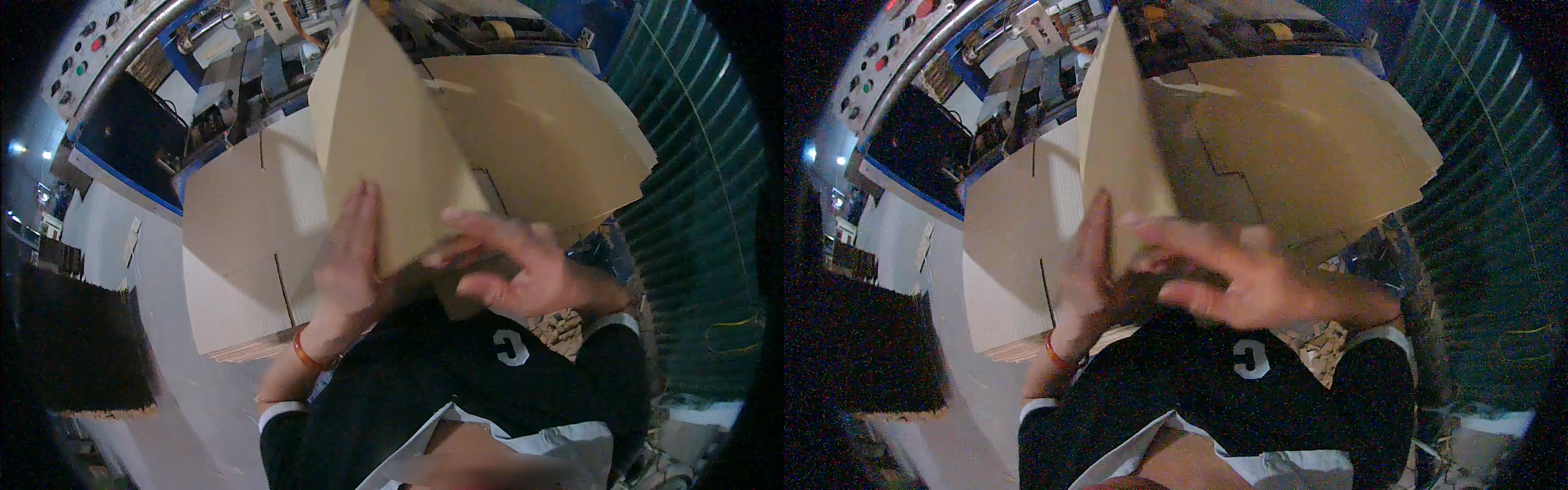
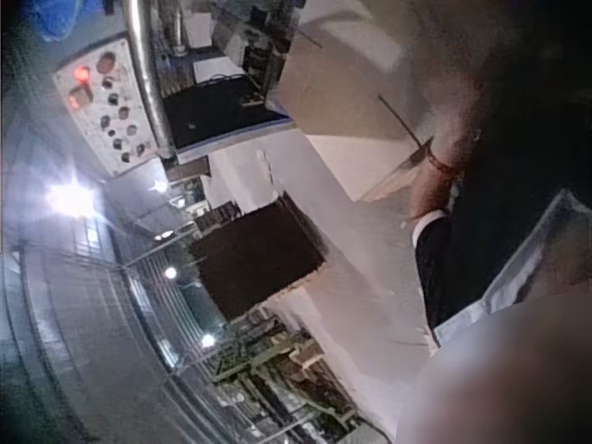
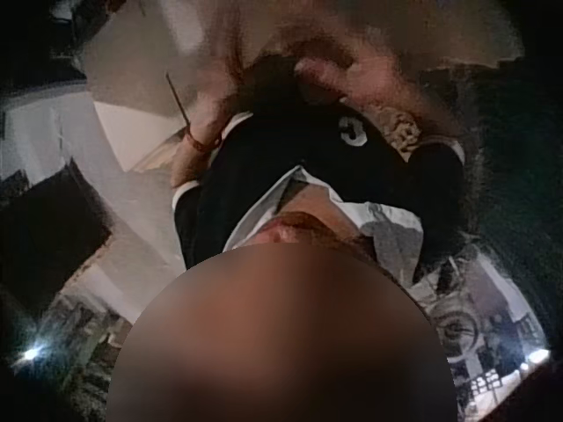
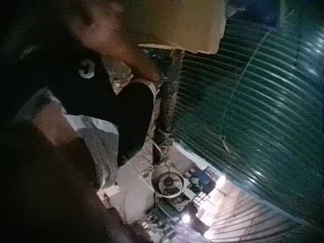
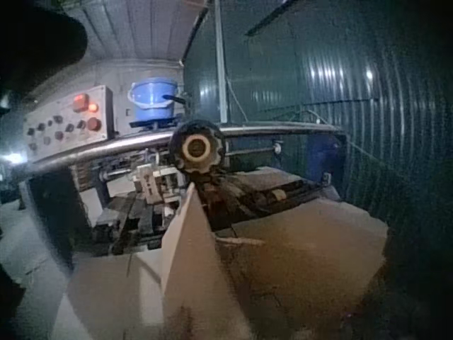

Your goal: The person loads corrugated cardboard sheets onto a machine, operates the control panel, and adjusts a wheel to process the material. They then remove the processed sheets and stack them on a nearby surface.

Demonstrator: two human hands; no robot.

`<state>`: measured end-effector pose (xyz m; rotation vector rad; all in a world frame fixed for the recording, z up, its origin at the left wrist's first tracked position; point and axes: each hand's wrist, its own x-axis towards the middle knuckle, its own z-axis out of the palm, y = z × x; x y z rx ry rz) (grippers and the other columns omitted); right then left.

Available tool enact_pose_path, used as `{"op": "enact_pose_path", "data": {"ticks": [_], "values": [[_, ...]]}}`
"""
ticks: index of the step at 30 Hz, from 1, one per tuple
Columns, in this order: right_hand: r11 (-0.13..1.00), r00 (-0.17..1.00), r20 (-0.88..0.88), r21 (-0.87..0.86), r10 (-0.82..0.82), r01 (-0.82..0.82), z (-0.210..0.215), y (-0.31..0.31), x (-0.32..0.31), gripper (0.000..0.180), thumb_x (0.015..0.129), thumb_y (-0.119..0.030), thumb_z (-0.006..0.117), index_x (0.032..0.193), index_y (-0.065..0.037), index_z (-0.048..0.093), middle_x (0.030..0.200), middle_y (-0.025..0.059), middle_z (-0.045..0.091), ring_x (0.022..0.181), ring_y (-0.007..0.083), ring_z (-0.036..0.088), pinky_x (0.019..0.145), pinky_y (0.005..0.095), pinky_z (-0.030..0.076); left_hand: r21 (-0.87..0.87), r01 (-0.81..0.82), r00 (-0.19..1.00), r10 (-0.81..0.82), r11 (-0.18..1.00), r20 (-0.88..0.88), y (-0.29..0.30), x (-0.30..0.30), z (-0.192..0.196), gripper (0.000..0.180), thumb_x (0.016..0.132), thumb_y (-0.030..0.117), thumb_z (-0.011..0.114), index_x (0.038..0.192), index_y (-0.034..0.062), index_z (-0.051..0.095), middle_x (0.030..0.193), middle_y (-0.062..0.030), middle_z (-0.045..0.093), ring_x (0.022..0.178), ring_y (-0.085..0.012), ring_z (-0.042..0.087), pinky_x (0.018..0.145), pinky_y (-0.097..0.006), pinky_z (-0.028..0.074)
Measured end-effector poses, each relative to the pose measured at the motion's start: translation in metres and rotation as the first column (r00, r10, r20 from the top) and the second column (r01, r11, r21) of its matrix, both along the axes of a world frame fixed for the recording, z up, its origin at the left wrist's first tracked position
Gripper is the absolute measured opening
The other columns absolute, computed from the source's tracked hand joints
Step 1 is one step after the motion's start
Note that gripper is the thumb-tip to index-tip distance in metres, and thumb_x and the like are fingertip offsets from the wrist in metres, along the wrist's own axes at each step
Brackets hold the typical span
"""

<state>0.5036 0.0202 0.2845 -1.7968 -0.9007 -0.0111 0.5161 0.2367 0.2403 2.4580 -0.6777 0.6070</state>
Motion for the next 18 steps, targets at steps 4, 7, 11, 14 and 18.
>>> {"op": "enact_pose_path", "data": {"ticks": [4,7,11,14,18], "values": [[0.896,0.864,0.246,-0.195,0.439,-0.400,-0.028,0.027,0.007,0.038,0.079,-0.012,0.062,0.114,0.000,0.050,0.111,0.0159,0.055,0.099,0.0278,0.055,0.087,0.0339,0.045,-0.054,-0.230,0.964,0.235,0.972,0.126,0.030,0.001,0.002,0.045,0.078,0.009,0.059,0.120,-0.0008,0.046,0.109,-0.0209,0.055,0.086,-0.0299,0.060,0.066,-0.033,0.049],[0.598,0.757,0.195,-0.743,0.624,-0.302,-0.063,0.040,0.024,0.037,0.081,-0.018,0.058,0.111,0.003,0.050,0.117,0.0187,0.050,0.110,0.0305,0.048,0.094,0.0368,0.039,-0.289,-0.269,0.950,0.303,0.919,0.078,0.044,-0.011,0.000,0.022,0.082,0.007,0.055,0.102,-0.0026,0.055,0.093,-0.0202,0.060,0.069,-0.0296,0.060,0.055,-0.029,0.046],[0.567,0.847,0.153,-0.800,0.509,-0.197,-0.077,0.016,0.018,0.028,0.081,-0.022,0.055,0.089,0.004,0.058,0.111,0.0196,0.052,0.105,0.0312,0.049,0.090,0.0378,0.040,-0.251,-0.465,0.882,0.422,0.849,-0.208,0.042,-0.027,-0.009,0.010,0.083,0.006,0.054,0.088,-0.0027,0.057,0.086,-0.0194,0.060,0.070,-0.0303,0.058,0.061,-0.029,0.044],[0.211,0.878,-0.039,-0.965,0.477,-0.157,-0.063,-0.013,0.004,0.023,0.081,-0.022,0.055,0.085,0.000,0.060,0.099,0.0158,0.058,0.096,0.0291,0.054,0.082,0.0373,0.045,-0.479,-0.256,0.960,0.278,0.840,-0.025,0.028,-0.036,-0.023,0.011,0.084,0.005,0.053,0.091,-0.0032,0.056,0.090,-0.0165,0.059,0.079,-0.0247,0.058,0.070,-0.029,0.044],[0.560,0.967,0.077,-0.825,0.243,-0.076,-0.033,-0.064,-0.007,0.029,0.072,-0.023,0.065,0.094,-0.006,0.062,0.100,0.0122,0.060,0.099,0.0255,0.055,0.076,0.0365,0.048,-0.591,-0.271,0.955,0.290,0.760,-0.065,0.025,-0.044,-0.036,0.017,0.085,0.004,0.052,0.100,-0.0045,0.054,0.101,-0.0127,0.057,0.087,-0.0171,0.055,0.077,-0.029,0.044]]}}
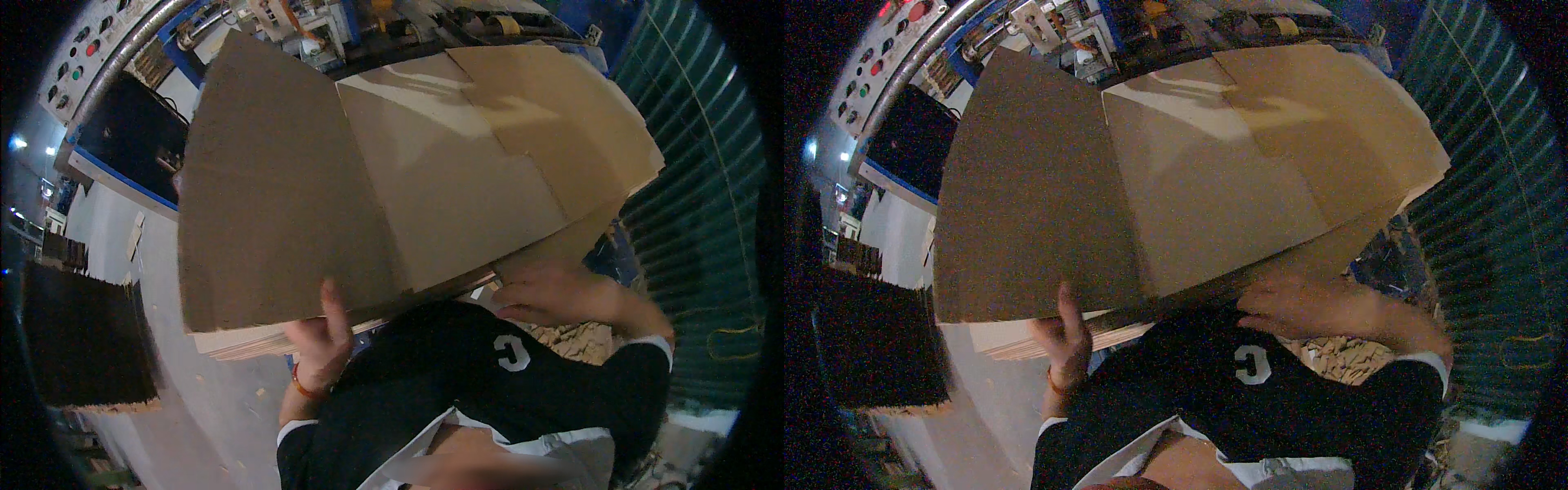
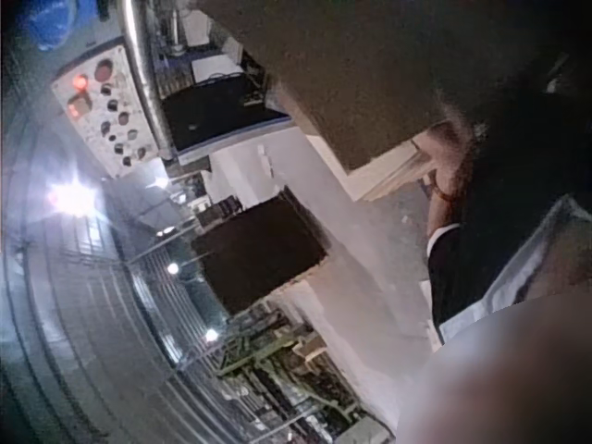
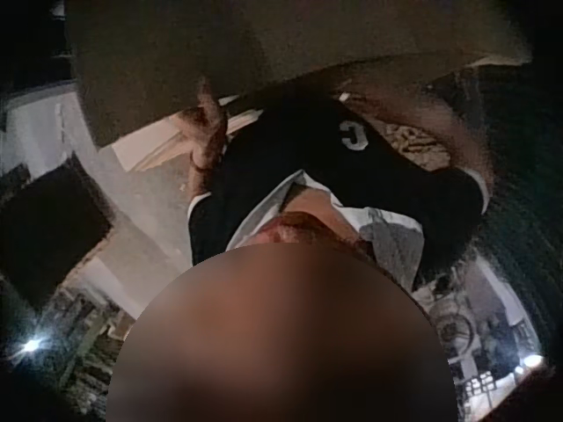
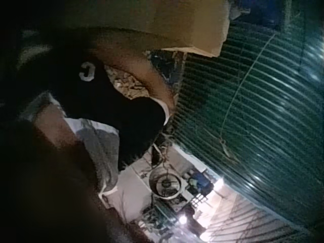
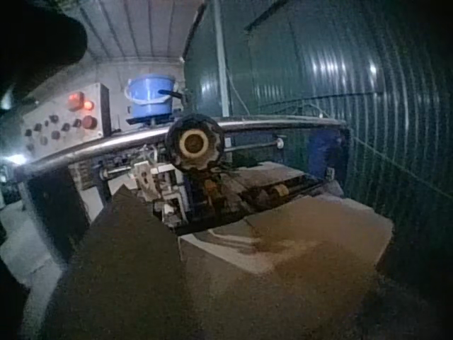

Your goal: The person loads corrugated cardboard sheets onto a machine, operates the control panel, and adjusts a wheel to process the material. They then remove the processed sheets and stack them on a nearby surface.

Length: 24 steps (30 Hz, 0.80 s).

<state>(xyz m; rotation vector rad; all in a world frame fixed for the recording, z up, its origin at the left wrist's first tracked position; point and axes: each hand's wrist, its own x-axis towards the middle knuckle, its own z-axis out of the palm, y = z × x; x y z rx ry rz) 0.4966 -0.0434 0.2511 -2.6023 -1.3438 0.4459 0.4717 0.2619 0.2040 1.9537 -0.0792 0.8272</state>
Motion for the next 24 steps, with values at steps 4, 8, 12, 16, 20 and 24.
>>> {"op": "enact_pose_path", "data": {"ticks": [4,8,12,16,20,24], "values": [[0.893,0.786,0.437,0.312,-0.438,0.324,0.016,-0.059,0.000,0.065,0.058,-0.023,0.076,0.116,-0.008,0.052,0.120,0.0110,0.051,0.114,0.0262,0.046,0.092,0.0397,0.039,-0.508,-0.182,0.983,0.158,0.842,-0.091,0.041,0.003,0.018,0.026,0.081,0.006,0.056,0.105,-0.0045,0.050,0.104,-0.0125,0.053,0.091,-0.0181,0.052,0.081,-0.031,0.043],[0.842,0.630,0.562,0.304,-0.536,0.445,0.003,-0.098,0.011,0.081,0.053,-0.021,0.075,0.126,-0.009,0.042,0.136,0.0103,0.035,0.127,0.0264,0.030,0.101,0.0445,0.027,-0.568,-0.137,0.982,0.187,0.812,0.031,0.087,0.016,0.041,0.032,0.075,0.007,0.058,0.103,-0.0060,0.050,0.100,-0.0107,0.054,0.087,-0.0175,0.052,0.077,-0.026,0.042],[0.824,0.513,0.677,0.263,-0.528,0.502,-0.013,-0.106,0.040,0.071,0.056,-0.015,0.070,0.123,-0.011,0.047,0.133,0.0077,0.039,0.126,0.0266,0.033,0.101,0.0450,0.027,-0.567,-0.349,0.932,0.340,0.746,-0.127,0.140,0.038,0.065,0.029,0.076,0.004,0.057,0.103,-0.0057,0.051,0.096,-0.0103,0.055,0.085,-0.0154,0.053,0.075,-0.024,0.042],[0.934,0.562,0.757,0.180,-0.332,0.309,-0.007,-0.097,0.059,0.050,0.065,-0.011,0.060,0.114,-0.013,0.055,0.126,0.0064,0.048,0.116,0.0263,0.045,0.096,0.0427,0.036,-0.385,-0.326,0.945,0.301,0.864,-0.125,0.153,0.029,0.071,0.030,0.078,0.003,0.057,0.105,-0.0059,0.051,0.100,-0.0099,0.055,0.085,-0.0158,0.054,0.078,-0.027,0.042],[0.974,0.627,0.745,0.158,-0.227,0.164,-0.003,-0.064,0.056,0.040,0.071,-0.014,0.054,0.110,-0.015,0.058,0.121,0.0060,0.052,0.108,0.0252,0.052,0.089,0.0397,0.043,-0.035,-0.203,0.977,0.199,0.979,-0.081,0.143,0.012,0.071,0.021,0.084,0.005,0.055,0.104,-0.0017,0.054,0.092,-0.0075,0.059,0.084,-0.0128,0.053,0.075,-0.024,0.042],[0.989,0.650,0.746,0.112,-0.148,0.098,-0.024,-0.015,0.080,0.041,0.074,-0.020,0.053,0.115,-0.017,0.053,0.119,0.0059,0.052,0.105,0.0255,0.053,0.086,0.0382,0.046,0.318,-0.130,0.989,0.146,0.939,-0.027,0.125,0.035,0.050,0.022,0.087,0.004,0.051,0.108,0.0001,0.056,0.095,-0.0107,0.063,0.082,-0.0123,0.056,0.074,-0.026,0.043]]}}
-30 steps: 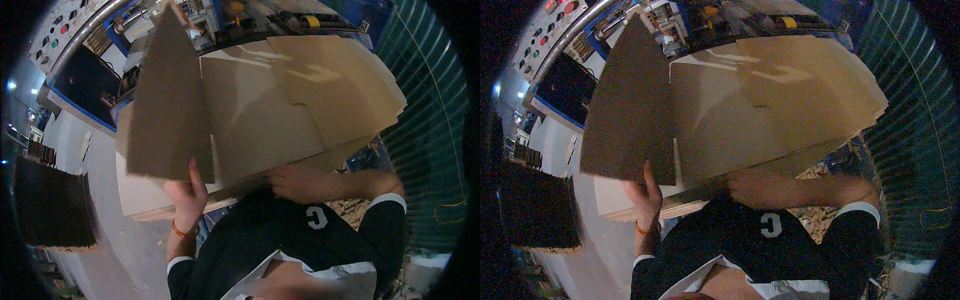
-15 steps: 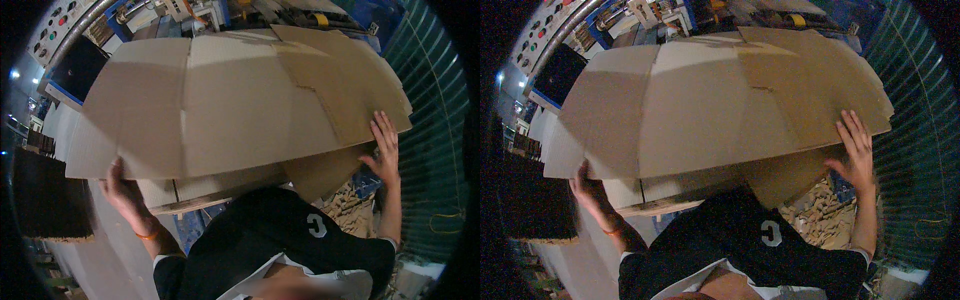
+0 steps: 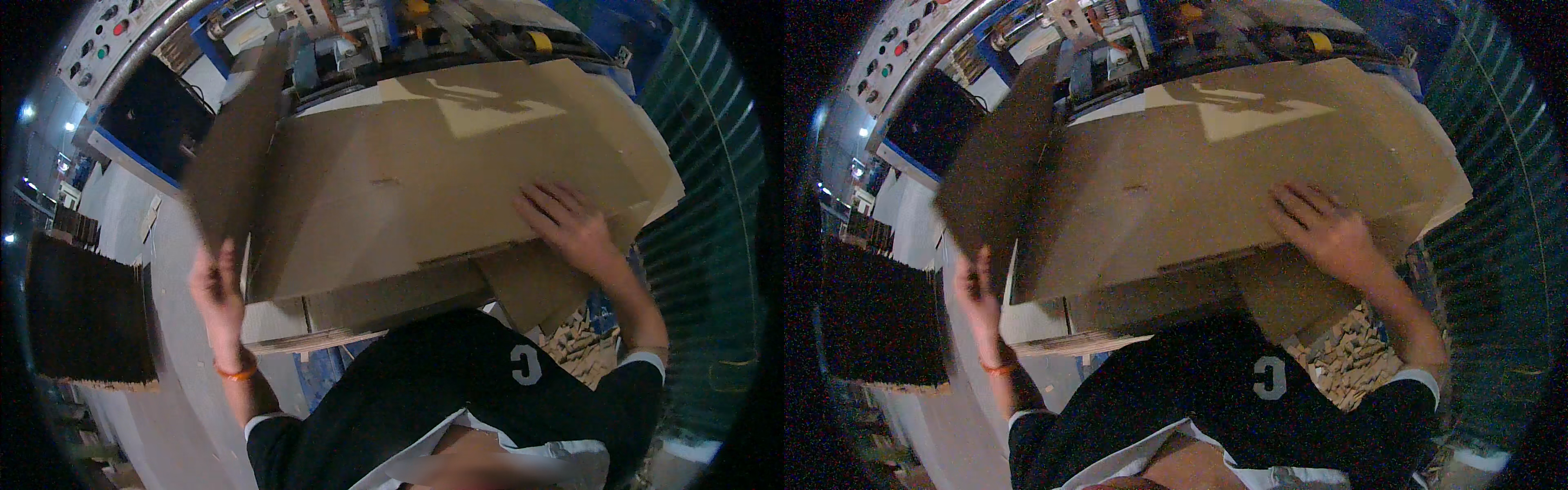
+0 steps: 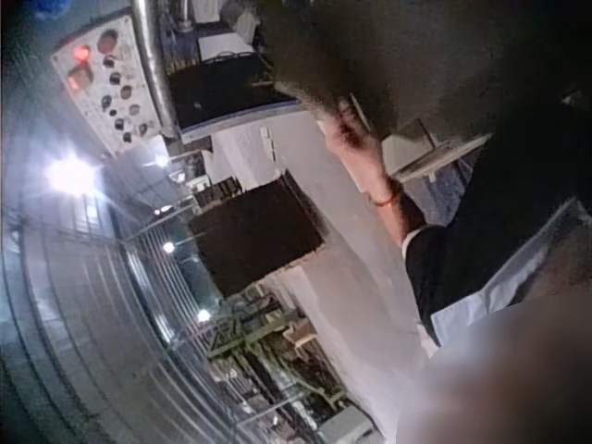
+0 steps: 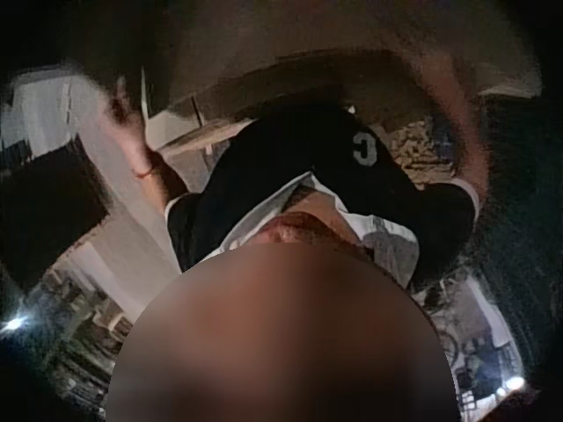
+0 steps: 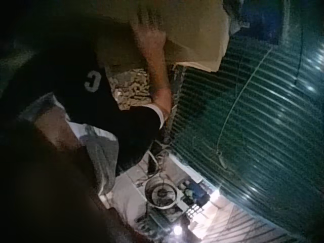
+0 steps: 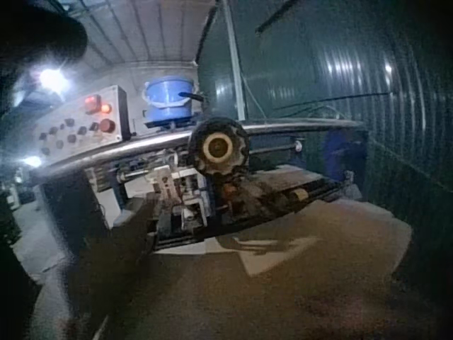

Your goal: The person loads corrugated cardboard sheets onto a machine, operates the control panel, and adjusts a wheel to process the material. They then remove the processed sheets and stack them on a nearby surface.

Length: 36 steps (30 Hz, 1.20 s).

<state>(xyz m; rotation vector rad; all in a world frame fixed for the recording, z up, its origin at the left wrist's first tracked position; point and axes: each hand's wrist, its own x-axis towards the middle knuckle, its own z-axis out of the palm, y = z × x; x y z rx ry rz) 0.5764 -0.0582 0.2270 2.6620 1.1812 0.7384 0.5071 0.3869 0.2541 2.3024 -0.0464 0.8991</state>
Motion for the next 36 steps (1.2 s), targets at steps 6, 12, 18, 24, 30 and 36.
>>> {"op": "enact_pose_path", "data": {"ticks": [6,12,18,24,30,36], "values": [[0.998,0.998,0.049,-0.042,0.041,-0.039,-0.016,0.019,0.053,0.044,0.076,-0.021,0.053,0.119,-0.019,0.048,0.119,0.0062,0.052,0.104,0.0264,0.053,0.085,0.0361,0.047,0.287,0.065,0.987,-0.103,0.956,0.120,-0.018,0.048,-0.032,0.038,0.084,-0.002,0.048,0.121,0.0073,0.049,0.118,-0.0133,0.053,0.097,-0.0294,0.058,0.080,-0.033,0.047],[0.999,0.999,-0.026,-0.021,0.042,-0.043,-0.020,0.010,0.080,0.052,0.072,-0.020,0.062,0.121,-0.015,0.048,0.123,0.0042,0.049,0.109,0.0238,0.051,0.088,0.0348,0.045,0.280,0.117,0.981,-0.155,0.953,0.118,-0.018,0.064,-0.041,0.051,0.077,-0.010,0.045,0.124,0.0092,0.046,0.122,-0.0135,0.050,0.105,-0.0299,0.054,0.086,-0.033,0.045],[0.993,0.997,0.007,-0.097,0.072,-0.071,-0.026,0.008,0.094,0.053,0.072,-0.023,0.060,0.122,-0.014,0.046,0.125,0.0049,0.048,0.109,0.0234,0.050,0.088,0.0337,0.045,0.274,0.149,0.977,-0.185,0.950,0.109,-0.027,0.071,-0.055,0.059,0.072,-0.015,0.042,0.126,0.0093,0.043,0.123,-0.0154,0.049,0.112,-0.0297,0.049,0.092,-0.033,0.042],[0.976,0.981,0.111,-0.172,0.157,-0.137,-0.023,0.007,0.087,0.050,0.072,-0.020,0.056,0.120,-0.014,0.048,0.123,0.0066,0.049,0.106,0.0227,0.053,0.084,0.0352,0.047,0.216,0.127,0.988,-0.144,0.968,0.064,-0.024,0.053,-0.055,0.058,0.072,-0.014,0.041,0.125,0.0084,0.046,0.124,-0.0163,0.048,0.111,-0.0300,0.050,0.094,-0.035,0.040],[0.974,0.982,0.063,-0.156,0.177,-0.166,-0.008,0.006,0.058,0.043,0.076,-0.019,0.048,0.119,-0.015,0.047,0.123,0.0085,0.049,0.100,0.0267,0.055,0.084,0.0373,0.047,0.216,0.160,0.985,-0.170,0.963,0.030,-0.034,0.029,-0.041,0.055,0.071,-0.015,0.045,0.123,0.0032,0.046,0.124,-0.0191,0.047,0.109,-0.0308,0.051,0.091,-0.035,0.041],[0.968,0.989,0.005,-0.207,0.145,-0.141,0.008,0.003,0.029,0.042,0.074,-0.018,0.050,0.116,-0.015,0.050,0.122,0.0083,0.050,0.104,0.0272,0.054,0.083,0.0370,0.048,0.354,0.203,0.979,-0.198,0.913,-0.052,-0.041,0.008,-0.029,0.054,0.071,-0.014,0.047,0.122,0.0040,0.047,0.127,-0.0194,0.045,0.113,-0.0320,0.048,0.092,-0.035,0.041]]}}
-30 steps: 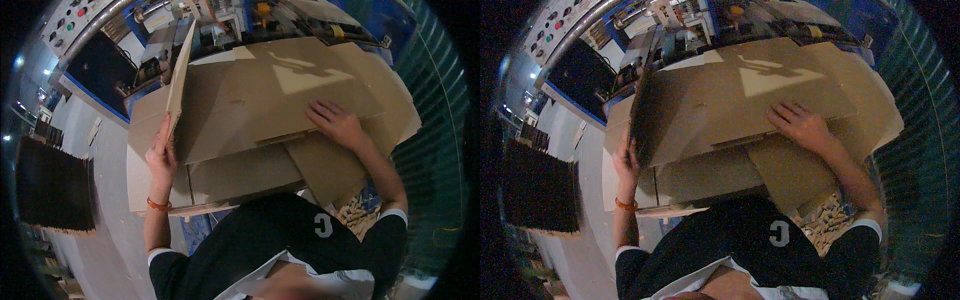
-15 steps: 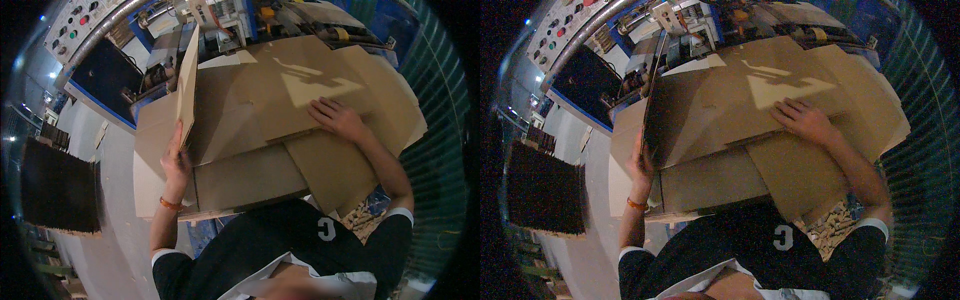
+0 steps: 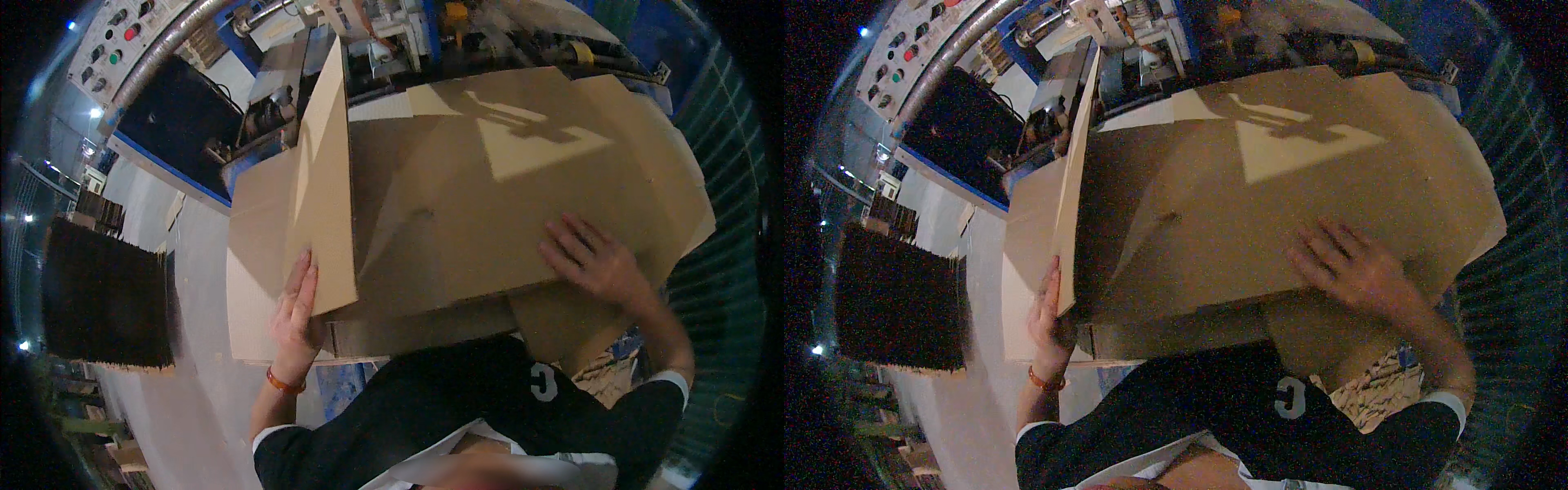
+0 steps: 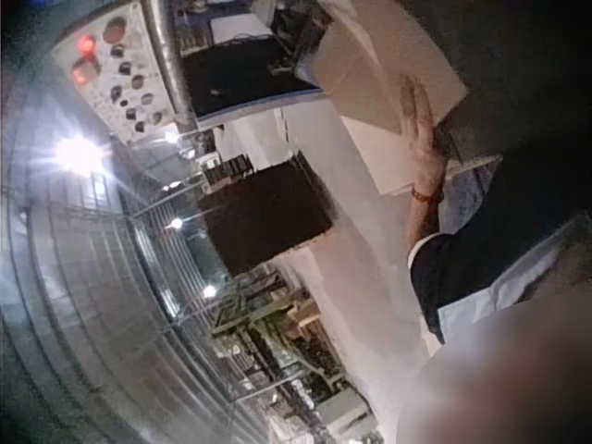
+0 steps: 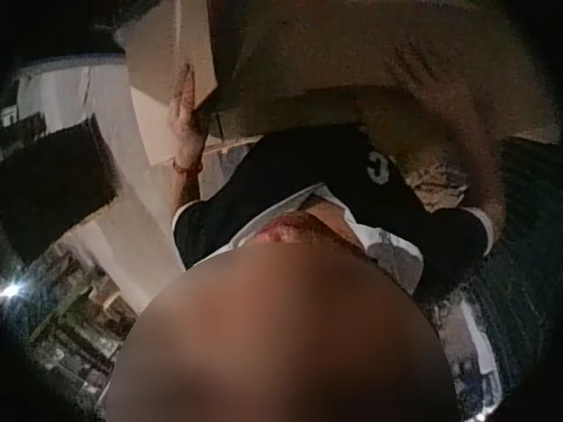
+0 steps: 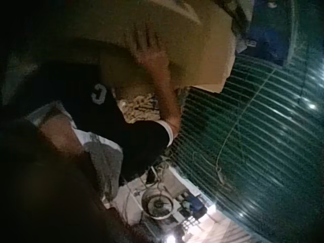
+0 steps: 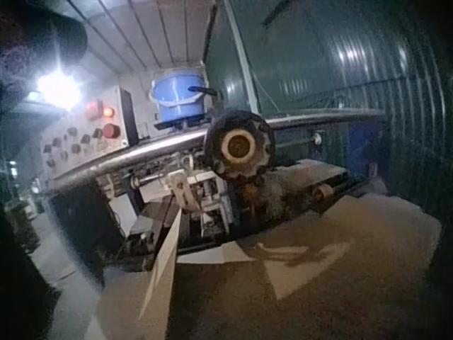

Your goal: The person loads corrugated cardboard sheets onto a machine, operates the control panel, and adjusts a wheel to process the material. They then remove the processed sheets and stack them on a nearby surface.

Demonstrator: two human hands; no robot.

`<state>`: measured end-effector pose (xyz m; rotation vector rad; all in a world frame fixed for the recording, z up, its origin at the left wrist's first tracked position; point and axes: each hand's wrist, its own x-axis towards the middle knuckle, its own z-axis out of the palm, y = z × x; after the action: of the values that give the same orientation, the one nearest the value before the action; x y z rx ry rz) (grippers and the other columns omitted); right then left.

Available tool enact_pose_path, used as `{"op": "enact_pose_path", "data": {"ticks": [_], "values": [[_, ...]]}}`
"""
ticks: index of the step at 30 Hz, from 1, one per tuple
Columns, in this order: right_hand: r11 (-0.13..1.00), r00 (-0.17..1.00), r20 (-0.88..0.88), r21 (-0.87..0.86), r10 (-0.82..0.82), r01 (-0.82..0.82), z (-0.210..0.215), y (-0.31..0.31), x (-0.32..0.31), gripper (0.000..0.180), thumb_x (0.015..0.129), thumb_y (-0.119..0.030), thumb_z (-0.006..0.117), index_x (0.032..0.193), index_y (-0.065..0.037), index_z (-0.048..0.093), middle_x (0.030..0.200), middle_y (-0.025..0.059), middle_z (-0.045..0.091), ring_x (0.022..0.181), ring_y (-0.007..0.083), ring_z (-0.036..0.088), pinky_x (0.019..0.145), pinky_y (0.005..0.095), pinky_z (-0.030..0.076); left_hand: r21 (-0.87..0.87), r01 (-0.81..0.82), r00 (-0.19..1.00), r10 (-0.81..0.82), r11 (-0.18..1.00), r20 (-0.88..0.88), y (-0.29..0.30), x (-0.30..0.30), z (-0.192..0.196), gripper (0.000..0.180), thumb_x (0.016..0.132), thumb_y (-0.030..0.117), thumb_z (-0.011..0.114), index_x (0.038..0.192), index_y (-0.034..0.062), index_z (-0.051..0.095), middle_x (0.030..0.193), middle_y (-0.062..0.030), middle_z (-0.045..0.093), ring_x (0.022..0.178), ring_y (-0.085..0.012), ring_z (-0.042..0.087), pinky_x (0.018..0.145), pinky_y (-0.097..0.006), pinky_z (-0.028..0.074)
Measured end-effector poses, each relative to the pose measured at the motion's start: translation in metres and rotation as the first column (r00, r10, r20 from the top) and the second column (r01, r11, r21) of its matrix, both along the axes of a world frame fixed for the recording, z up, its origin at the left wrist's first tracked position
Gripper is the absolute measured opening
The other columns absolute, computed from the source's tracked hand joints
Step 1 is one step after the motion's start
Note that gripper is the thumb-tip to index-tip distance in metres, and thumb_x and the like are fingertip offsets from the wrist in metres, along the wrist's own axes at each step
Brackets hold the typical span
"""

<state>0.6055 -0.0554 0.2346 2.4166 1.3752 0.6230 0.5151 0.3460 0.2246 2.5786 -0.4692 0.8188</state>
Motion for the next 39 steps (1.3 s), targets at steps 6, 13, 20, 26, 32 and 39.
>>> {"op": "enact_pose_path", "data": {"ticks": [6,13,20,26,32,39], "values": [[0.997,0.998,0.013,0.041,0.062,-0.062,0.002,0.002,0.006,0.039,0.073,-0.016,0.052,0.112,-0.015,0.053,0.121,0.0078,0.051,0.104,0.0272,0.054,0.082,0.0372,0.049,0.222,0.124,0.979,-0.083,0.967,-0.185,-0.004,0.002,-0.014,0.062,0.062,-0.011,0.050,0.121,0.0078,0.049,0.128,-0.0171,0.043,0.118,-0.0310,0.044,0.098,-0.041,0.036],[0.999,1.000,-0.012,0.048,-0.007,0.008,-0.013,0.003,0.010,0.041,0.072,-0.020,0.056,0.113,-0.015,0.052,0.120,0.0078,0.052,0.103,0.0273,0.054,0.084,0.0367,0.047,0.152,0.103,0.980,-0.074,0.983,-0.184,0.000,0.017,-0.021,0.050,0.073,-0.002,0.046,0.122,0.0087,0.048,0.130,-0.0162,0.041,0.118,-0.0310,0.042,0.100,-0.042,0.033],[0.999,0.999,-0.024,0.037,-0.033,0.034,-0.038,0.016,0.077,0.048,0.077,-0.037,0.055,0.118,-0.015,0.048,0.123,0.0071,0.047,0.109,0.0261,0.049,0.089,0.0366,0.044,0.195,0.113,0.984,-0.083,0.974,-0.159,0.015,0.079,-0.029,0.046,0.080,0.003,0.042,0.126,0.0094,0.044,0.129,-0.0160,0.041,0.118,-0.0316,0.041,0.101,-0.039,0.032],[0.981,0.978,-0.165,0.125,-0.125,0.146,-0.031,0.031,0.131,0.060,0.076,-0.050,0.052,0.123,-0.014,0.044,0.128,0.0046,0.043,0.111,0.0271,0.046,0.093,0.0367,0.039,0.180,0.065,0.996,-0.052,0.982,-0.075,0.011,0.135,-0.041,0.048,0.080,0.002,0.042,0.128,0.0102,0.041,0.127,-0.0152,0.043,0.116,-0.0323,0.042,0.099,-0.039,0.034],[0.938,0.911,-0.310,0.124,-0.274,0.324,-0.037,0.049,0.178,0.050,0.085,-0.043,0.043,0.126,-0.014,0.042,0.133,0.0044,0.035,0.121,0.0253,0.035,0.098,0.0378,0.033,0.237,-0.017,0.995,-0.006,0.971,0.096,0.024,0.198,-0.052,0.049,0.079,-0.002,0.040,0.127,0.0097,0.041,0.126,-0.0135,0.044,0.112,-0.0325,0.045,0.096,-0.039,0.036],[0.875,0.853,-0.224,0.001,-0.471,0.484,-0.050,0.072,0.191,0.040,0.089,-0.028,0.040,0.126,-0.012,0.042,0.135,0.0080,0.032,0.122,0.0297,0.033,0.100,0.0433,0.029,0.242,-0.139,0.977,0.094,0.960,0.191,-0.008,0.218,-0.044,0.043,0.081,0.016,0.055,0.121,0.0049,0.043,0.120,-0.0136,0.048,0.113,-0.0292,0.044,0.095,-0.045,0.034]]}}
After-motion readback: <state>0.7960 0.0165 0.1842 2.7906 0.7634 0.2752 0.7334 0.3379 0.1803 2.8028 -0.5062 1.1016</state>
